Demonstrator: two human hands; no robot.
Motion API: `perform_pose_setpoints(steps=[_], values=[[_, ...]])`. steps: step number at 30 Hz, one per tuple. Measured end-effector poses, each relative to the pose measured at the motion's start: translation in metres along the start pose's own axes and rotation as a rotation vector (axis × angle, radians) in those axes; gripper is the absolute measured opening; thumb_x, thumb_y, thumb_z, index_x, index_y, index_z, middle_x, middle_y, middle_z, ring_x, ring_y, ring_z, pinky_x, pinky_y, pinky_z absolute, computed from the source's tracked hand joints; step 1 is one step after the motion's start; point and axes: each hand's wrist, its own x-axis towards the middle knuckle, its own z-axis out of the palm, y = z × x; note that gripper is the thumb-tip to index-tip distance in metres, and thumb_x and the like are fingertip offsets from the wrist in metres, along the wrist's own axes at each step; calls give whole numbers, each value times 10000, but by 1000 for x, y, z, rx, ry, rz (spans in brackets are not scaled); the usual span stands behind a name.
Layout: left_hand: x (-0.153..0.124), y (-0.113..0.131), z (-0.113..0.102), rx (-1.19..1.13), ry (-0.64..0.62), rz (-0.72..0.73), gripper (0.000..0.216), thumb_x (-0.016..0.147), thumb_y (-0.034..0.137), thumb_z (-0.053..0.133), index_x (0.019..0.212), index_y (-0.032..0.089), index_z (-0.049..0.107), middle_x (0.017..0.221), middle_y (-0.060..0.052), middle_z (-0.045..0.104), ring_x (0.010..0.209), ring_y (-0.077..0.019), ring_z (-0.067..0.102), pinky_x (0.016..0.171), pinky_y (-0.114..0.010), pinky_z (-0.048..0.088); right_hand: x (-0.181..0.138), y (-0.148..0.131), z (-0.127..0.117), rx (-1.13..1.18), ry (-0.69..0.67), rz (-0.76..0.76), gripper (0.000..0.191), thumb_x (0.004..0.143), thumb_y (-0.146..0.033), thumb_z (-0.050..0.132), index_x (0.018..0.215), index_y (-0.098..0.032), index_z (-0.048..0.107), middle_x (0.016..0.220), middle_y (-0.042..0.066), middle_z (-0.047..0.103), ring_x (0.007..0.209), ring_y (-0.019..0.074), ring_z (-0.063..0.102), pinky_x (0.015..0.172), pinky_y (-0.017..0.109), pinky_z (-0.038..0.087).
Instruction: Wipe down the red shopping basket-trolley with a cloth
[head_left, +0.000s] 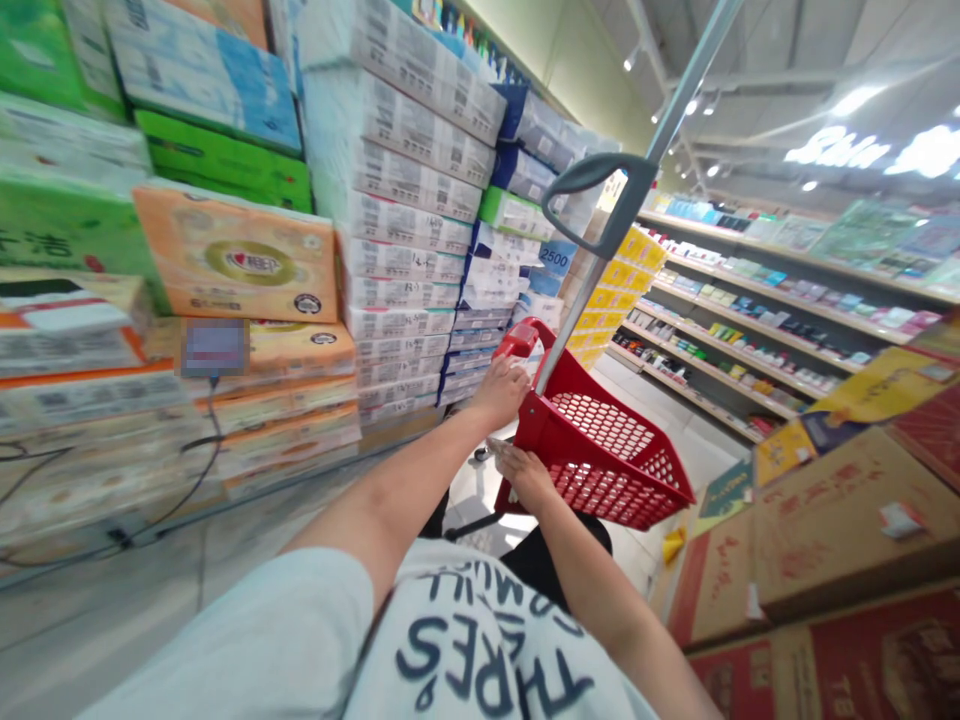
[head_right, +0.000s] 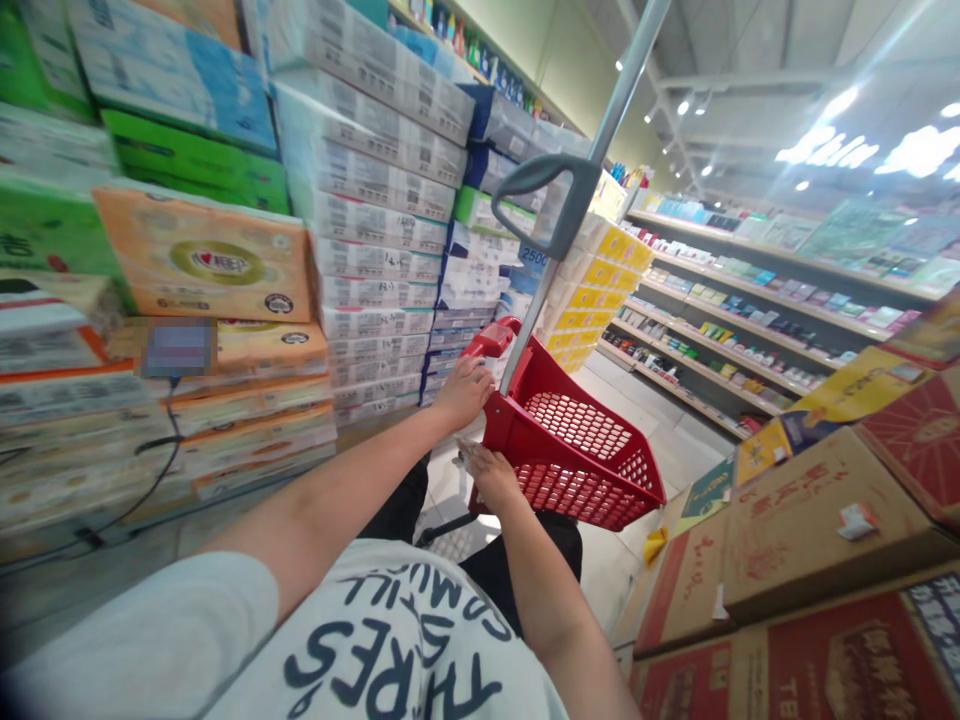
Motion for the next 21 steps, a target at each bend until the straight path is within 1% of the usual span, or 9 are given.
perform_pose_setpoints(steps=[3, 5, 7, 9, 11, 13, 15, 18, 21], values=[[1, 0, -2, 0, -16, -1, 250, 962, 252, 424, 1013, 172, 656, 1138, -73, 633, 1313, -269, 396, 1150, -492, 268, 0, 5, -8, -14, -6, -18, 302, 907, -166, 499, 1153, -241, 655, 1251, 46, 648, 1268, 194, 471, 966, 324, 412], [1, 1, -2, 1, -15, 0, 241, 957, 257, 435, 1020, 175, 652, 1145, -76, 632, 1310, -268, 399, 1145, -498, 274, 2, 8, -15, -19, 77, 11, 306, 922, -173, 487, 1174, -242, 647, 1279, 45, 631, 1284, 196, 452, 985, 331, 394], [0, 1, -3, 3, -8, -1, 237, 954, 253, 438, 1020, 178, 653, 1142, -78, 636, 1306, -269, 403, 1142, -504, 278, 5, 11, -25, -16, 190, 43, 286, 935, -189, 487, 1163, -237, 653, 1264, 43, 642, 1278, 194, 457, 991, 333, 382], [0, 1, -3, 5, -2, -2, 243, 954, 243, 432, 1013, 175, 658, 1136, -82, 641, 1302, -274, 407, 1143, -511, 278, 10, 15, -38, 2, 314, 70, 247, 941, -203, 493, 1102, -235, 678, 1185, 39, 682, 1235, 191, 494, 995, 338, 376], [0, 1, -2, -1, 1, -6, 243, 952, 235, 433, 1006, 172, 661, 1136, -85, 643, 1302, -277, 406, 1146, -516, 275, 17, 20, -53, 39, 483, 128, 242, 947, -202, 478, 1053, -233, 693, 1120, 44, 701, 1213, 196, 513, 1019, 364, 363], [0, 2, -2, -14, 1, -12, 232, 949, 235, 443, 997, 182, 663, 1143, -81, 641, 1307, -269, 402, 1149, -514, 274, 24, 24, -66, 106, 664, 233, 282, 950, -193, 441, 1107, -222, 673, 1169, 73, 669, 1240, 213, 495, 1052, 405, 352], [0, 2, -2, -27, -1, -18, 221, 947, 239, 450, 989, 195, 663, 1145, -74, 639, 1313, -257, 398, 1147, -505, 282, 28, 28, -74, 203, 781, 351, 353, 936, -188, 409, 1229, -194, 607, 1280, 118, 588, 1271, 229, 467, 1060, 427, 370], [0, 2, -2, -19, -3, -27, 226, 951, 250, 443, 992, 196, 658, 1130, -69, 643, 1301, -251, 413, 1145, -487, 287, 29, 32, -80, 353, 783, 436, 447, 883, -175, 408, 1315, -163, 523, 1306, 153, 547, 1236, 239, 491, 1031, 427, 418], [0, 1, -3, -2, -10, -27, 232, 951, 248, 438, 1003, 192, 657, 1122, -65, 647, 1283, -256, 434, 1140, -480, 293, 31, 38, -87, 441, 718, 464, 402, 854, -172, 419, 1220, -179, 585, 1170, 122, 631, 1108, 232, 571, 967, 398, 464]])
